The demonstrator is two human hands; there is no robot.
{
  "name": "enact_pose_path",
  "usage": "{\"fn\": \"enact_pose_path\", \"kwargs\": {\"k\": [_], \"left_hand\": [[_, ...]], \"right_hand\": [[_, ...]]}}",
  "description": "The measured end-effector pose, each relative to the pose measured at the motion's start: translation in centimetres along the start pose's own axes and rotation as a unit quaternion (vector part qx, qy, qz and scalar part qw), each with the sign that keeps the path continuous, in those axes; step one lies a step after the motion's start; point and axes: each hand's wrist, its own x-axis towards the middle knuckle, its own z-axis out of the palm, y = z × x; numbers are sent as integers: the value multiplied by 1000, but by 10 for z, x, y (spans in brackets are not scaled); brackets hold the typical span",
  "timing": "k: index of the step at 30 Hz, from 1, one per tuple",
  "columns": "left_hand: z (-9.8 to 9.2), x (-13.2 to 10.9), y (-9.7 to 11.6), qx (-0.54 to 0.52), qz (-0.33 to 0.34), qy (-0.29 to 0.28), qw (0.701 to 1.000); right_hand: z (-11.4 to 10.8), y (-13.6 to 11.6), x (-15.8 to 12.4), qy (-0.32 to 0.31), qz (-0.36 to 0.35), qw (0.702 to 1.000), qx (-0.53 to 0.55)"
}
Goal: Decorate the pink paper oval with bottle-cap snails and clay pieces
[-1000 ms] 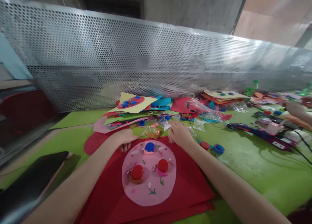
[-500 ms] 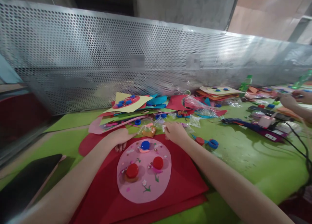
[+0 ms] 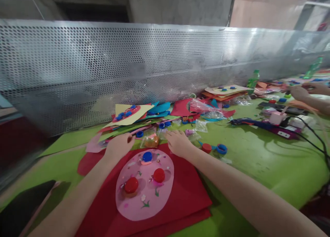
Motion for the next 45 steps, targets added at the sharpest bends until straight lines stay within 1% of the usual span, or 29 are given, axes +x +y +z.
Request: {"fn": "enact_pose_path", "kwargs": {"k": [2, 3, 6, 7, 9, 12, 14, 18, 20, 22, 26, 30, 34, 37, 40, 43, 45], "left_hand": [[4, 0, 2, 12, 63, 50, 997], [7, 0, 3, 16, 100, 61, 993], [17, -1, 1, 30, 200, 54, 978], [19, -2, -1, 35, 221, 48, 973], [24, -2, -3, 42, 240, 48, 969], [29, 1, -5, 45, 231, 71, 969], [32, 3, -6, 47, 224, 78, 970], [35, 7, -9, 58, 231, 58, 970], [34, 7, -8, 68, 237, 51, 968], [33, 5, -6, 81, 238, 56, 966], [31, 2, -1, 106, 234, 73, 964], [32, 2, -2, 107, 216, 89, 966], [31, 3, -3, 88, 227, 76, 967], [29, 2, 1, 68, 238, 71, 966], [28, 0, 5, 33, 249, 68, 966], [28, -3, 5, -21, 251, 65, 966], [25, -4, 5, -70, 239, 66, 966]], "right_hand": [[-1, 0, 0, 1, -8, 1000, 3], [-2, 0, 0, 1, -10, 1000, 5], [-4, -2, -1, 2, -14, 1000, 11], [-5, -2, -1, 3, -14, 1000, 13], [-7, -2, -2, 6, -15, 1000, 17], [-10, -3, -3, 5, -20, 1000, 20], [-13, -5, -4, -1, -37, 999, 22], [-16, -11, -4, -33, -108, 993, 21], [-14, -12, -4, -47, -125, 991, 18], [-13, -11, -2, -52, -116, 992, 12], [-14, -7, -1, -46, -73, 996, -1], [-19, -7, -3, -44, -34, 998, -18], [-19, -8, -4, -46, 13, 998, -38], [-17, -7, -4, -45, 29, 998, -45], [-16, -6, -4, -42, 29, 998, -39], [-16, -6, -5, -34, 24, 999, -23], [-16, -6, -5, -22, 18, 1000, -9]]}}
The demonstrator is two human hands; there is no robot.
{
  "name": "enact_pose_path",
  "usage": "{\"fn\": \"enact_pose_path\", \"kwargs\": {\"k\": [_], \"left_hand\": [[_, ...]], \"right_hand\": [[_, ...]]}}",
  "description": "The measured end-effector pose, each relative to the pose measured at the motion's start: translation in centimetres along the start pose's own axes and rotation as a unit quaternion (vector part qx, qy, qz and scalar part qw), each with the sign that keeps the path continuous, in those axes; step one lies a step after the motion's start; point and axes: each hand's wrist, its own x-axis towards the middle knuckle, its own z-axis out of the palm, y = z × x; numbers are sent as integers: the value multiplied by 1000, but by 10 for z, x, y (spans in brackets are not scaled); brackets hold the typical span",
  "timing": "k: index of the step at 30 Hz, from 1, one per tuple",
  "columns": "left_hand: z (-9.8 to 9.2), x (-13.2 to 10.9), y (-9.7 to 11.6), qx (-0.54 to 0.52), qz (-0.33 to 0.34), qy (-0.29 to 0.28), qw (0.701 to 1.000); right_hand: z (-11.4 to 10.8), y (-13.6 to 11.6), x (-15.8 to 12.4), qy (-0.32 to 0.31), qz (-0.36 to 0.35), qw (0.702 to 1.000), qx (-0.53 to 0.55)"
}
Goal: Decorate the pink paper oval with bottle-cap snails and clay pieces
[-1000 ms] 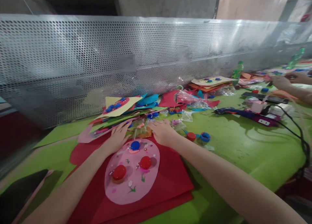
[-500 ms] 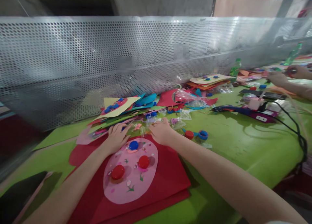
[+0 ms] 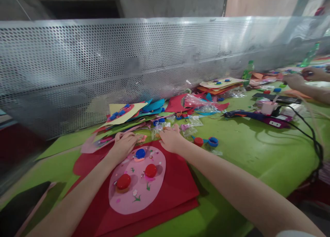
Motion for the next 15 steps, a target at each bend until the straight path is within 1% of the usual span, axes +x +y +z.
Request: {"fn": "enact_pose_path", "kwargs": {"k": [3, 5, 7, 10, 13, 15], "left_hand": [[-5, 4, 2, -90, -42, 28, 995], [-8, 10, 5, -166, -79, 45, 982], [-8, 17, 12, -249, -113, 52, 960], [-5, 22, 27, -358, -150, 46, 920], [-4, 21, 42, -431, -171, 34, 885], [-4, 19, 50, -461, -184, 29, 867]], "right_hand": [[-4, 0, 0, 34, -13, 999, 25], [-10, -1, -1, 61, -26, 997, 37], [-17, -3, -2, 80, -47, 995, 45], [-24, -7, -4, 84, -91, 991, 52], [-26, -10, -5, 75, -124, 988, 52], [-26, -11, -6, 70, -139, 987, 51]]}}
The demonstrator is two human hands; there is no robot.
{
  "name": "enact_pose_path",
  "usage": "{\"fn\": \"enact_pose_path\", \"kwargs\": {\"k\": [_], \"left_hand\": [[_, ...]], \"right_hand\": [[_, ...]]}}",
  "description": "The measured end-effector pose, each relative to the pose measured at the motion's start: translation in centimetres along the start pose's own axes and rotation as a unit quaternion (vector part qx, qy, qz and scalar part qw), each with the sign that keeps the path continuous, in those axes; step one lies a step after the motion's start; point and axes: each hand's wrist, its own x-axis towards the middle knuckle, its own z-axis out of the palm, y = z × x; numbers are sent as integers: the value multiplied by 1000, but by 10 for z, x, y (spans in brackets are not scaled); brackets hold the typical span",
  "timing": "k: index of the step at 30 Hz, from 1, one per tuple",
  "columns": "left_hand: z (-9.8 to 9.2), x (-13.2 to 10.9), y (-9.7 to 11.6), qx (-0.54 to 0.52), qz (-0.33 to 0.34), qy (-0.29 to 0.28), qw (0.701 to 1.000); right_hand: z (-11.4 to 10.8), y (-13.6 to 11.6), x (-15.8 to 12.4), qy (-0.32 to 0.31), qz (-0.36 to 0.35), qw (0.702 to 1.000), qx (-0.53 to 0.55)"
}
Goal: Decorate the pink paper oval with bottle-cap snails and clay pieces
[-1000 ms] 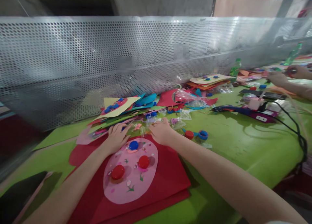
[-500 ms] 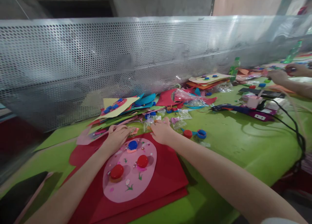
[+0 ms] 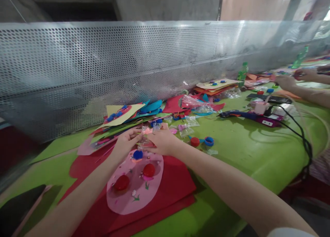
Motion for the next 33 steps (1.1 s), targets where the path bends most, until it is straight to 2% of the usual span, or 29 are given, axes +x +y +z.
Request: {"fn": "enact_pose_path", "kwargs": {"k": [6, 12, 17, 21, 28, 33], "left_hand": [[4, -4, 10, -55, -22, 13, 998], [4, -7, 21, -69, -10, -37, 997], [10, -9, 15, -28, -1, -45, 999], [17, -13, 14, 10, 21, -30, 999], [23, -25, 28, 67, 95, -72, 991], [18, -24, 30, 108, 103, -73, 986]], "right_hand": [[-3, -3, 0, -1, -8, 1000, 8], [2, 0, 2, 28, 25, 998, 58], [11, 7, 2, 84, 58, 986, 131], [12, 9, 2, 117, 64, 976, 174], [11, 5, 1, 122, 9, 964, 237], [11, 2, 2, 142, 14, 964, 225]]}}
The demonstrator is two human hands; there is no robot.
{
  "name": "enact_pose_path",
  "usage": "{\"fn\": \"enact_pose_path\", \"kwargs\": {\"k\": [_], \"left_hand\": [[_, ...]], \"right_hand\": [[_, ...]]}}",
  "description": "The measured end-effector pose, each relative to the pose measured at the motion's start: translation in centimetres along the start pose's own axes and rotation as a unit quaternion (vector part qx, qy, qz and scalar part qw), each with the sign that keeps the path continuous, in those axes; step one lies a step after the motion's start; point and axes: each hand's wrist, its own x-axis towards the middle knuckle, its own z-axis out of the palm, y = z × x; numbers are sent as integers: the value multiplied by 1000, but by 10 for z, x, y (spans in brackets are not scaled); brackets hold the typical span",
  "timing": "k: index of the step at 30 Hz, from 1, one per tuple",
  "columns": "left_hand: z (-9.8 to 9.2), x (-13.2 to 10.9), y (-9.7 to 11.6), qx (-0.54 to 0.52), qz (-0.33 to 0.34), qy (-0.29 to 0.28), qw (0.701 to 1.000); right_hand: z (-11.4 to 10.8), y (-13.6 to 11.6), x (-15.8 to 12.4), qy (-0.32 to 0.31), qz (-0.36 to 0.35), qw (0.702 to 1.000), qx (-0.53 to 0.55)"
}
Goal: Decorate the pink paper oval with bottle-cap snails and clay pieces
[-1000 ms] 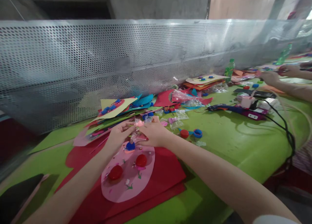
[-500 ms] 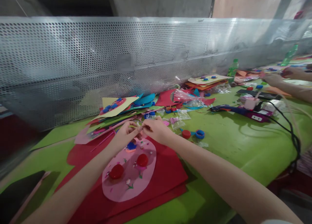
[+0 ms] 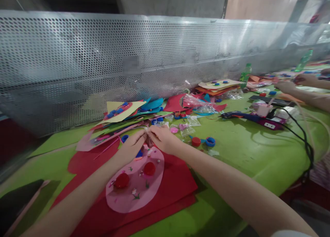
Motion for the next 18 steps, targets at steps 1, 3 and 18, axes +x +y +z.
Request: {"fn": "enact_pose_path", "kwargs": {"k": [1, 3, 18], "left_hand": [[-1, 0, 0, 8, -2, -3, 1000], [-1, 0, 2, 22, -5, -3, 1000], [-10, 7, -8, 114, 19, 97, 989]], "right_hand": [[1, 0, 0, 4, 0, 1000, -5], [3, 1, -1, 18, 2, 1000, -14], [-4, -3, -3, 136, 106, 983, 68]]}}
